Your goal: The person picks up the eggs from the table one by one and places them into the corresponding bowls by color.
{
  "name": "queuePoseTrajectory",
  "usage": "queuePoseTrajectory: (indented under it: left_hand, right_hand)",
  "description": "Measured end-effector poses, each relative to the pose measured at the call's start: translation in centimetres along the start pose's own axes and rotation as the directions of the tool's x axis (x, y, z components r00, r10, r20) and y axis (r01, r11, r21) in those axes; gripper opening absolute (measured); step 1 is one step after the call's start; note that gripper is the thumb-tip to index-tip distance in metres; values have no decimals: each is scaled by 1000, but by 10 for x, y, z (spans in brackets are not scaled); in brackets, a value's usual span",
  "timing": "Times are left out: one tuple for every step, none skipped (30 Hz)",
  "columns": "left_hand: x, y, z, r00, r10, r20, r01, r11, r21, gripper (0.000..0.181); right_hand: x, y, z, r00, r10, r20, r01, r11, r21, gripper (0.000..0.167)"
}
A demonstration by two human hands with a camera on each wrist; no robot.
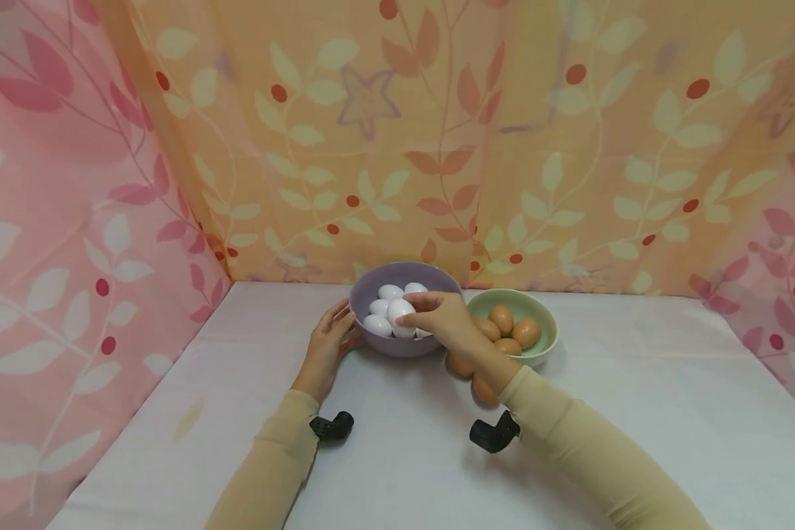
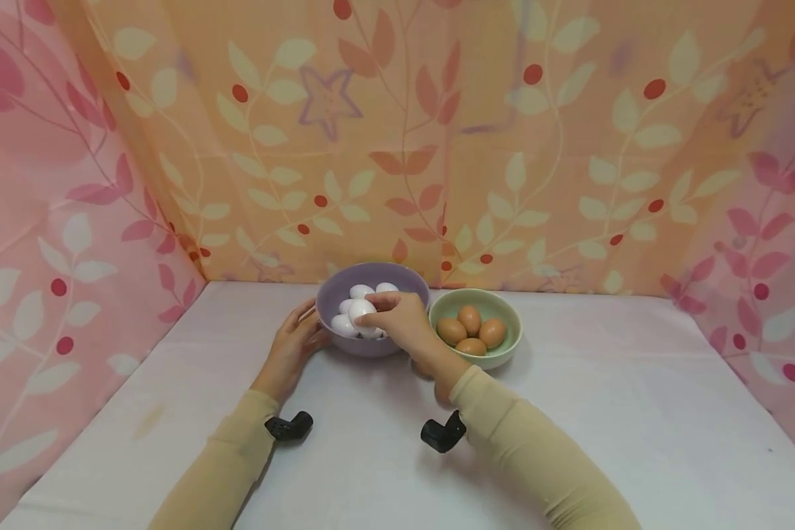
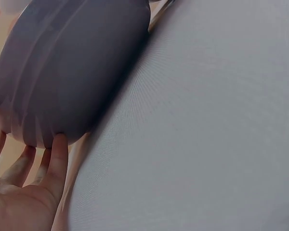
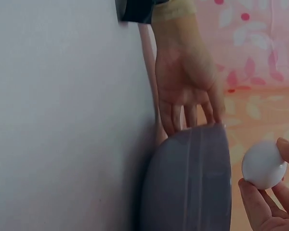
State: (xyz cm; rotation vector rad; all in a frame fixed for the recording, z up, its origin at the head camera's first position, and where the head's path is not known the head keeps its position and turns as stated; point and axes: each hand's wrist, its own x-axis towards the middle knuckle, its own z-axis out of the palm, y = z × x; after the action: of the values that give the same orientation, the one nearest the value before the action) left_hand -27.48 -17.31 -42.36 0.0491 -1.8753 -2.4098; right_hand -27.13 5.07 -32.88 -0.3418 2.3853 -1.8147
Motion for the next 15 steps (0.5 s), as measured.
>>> queuePoseTrajectory:
  left_hand:
    - [0,0,0,1000,1,2,-1,1000,0,47]
    - [0,1,0,1000,5,4,-5,1000,-2,47]
    - [-1,1,-1,1000,7,5,-7,1000,-2,47]
    - [0,1,0,1000,10,6,-10,1000,-6,47]
    - [0,1,0,1000,13,8,-13,1000,-8,48]
    - [0,2,0,1000,14,8,-14,1000,-9,48]
    - [1,2,0,1000,13,6,-13,1000,-10,48]
    - [1,2,0,1000,15,6,-15,1000,-6,48]
    - [1,2,0,1000,12,3,-12,1000,-6,47]
    - [1,1,0,1000,10,0,-10,1000,-5,47]
    - [0,1,0,1000,9,0,-9,1000,1,47]
    - [0,1,0,1000,7,0,-7,1000,3,47]
    - [0,1,0,1000,6,0,-6,1000,6,47]
    - [0,1,0,1000,4,1,-4,1000,7,47]
    - [0,1,0,1000,2,-1,-2,1000,2,47]
  right_hand:
    - [3,0,-1,1000,1,-2,-1,1000,-14,45]
    - [7,1,-2,1000,1,4,-1,1000,-23,45]
    - [10,2,-3,1000,2,7,-2,1000,-28,46]
    - [13,2,-4,1000,0,9,0,999,-38,47]
    - [16,3,-5,1000,2,10,-2,999,-43,48]
    - [18,3,-6,1000,7,10,-7,999,-53,48]
    - [20,3,-6,1000,12,13,-11,998,-59,48]
    - [22,5,-6,1000,16,14,-15,998,-64,48]
    - [24,6,-6,1000,25,17,-23,998,-63,48]
    - [26,6,-6,999,34,18,-33,998,-63,48]
    - [28,7,-6,999,47,14,-46,997,-64,47]
    - [30,9,-6,998,59,10,-58,996,-68,47]
    - [32,10,-6,998,70,3,-70,995,-70,47]
    - [34,11,-6,997,83,-5,-83,994,-69,46]
    - [36,11,-5,996,91,-15,-91,993,-71,46]
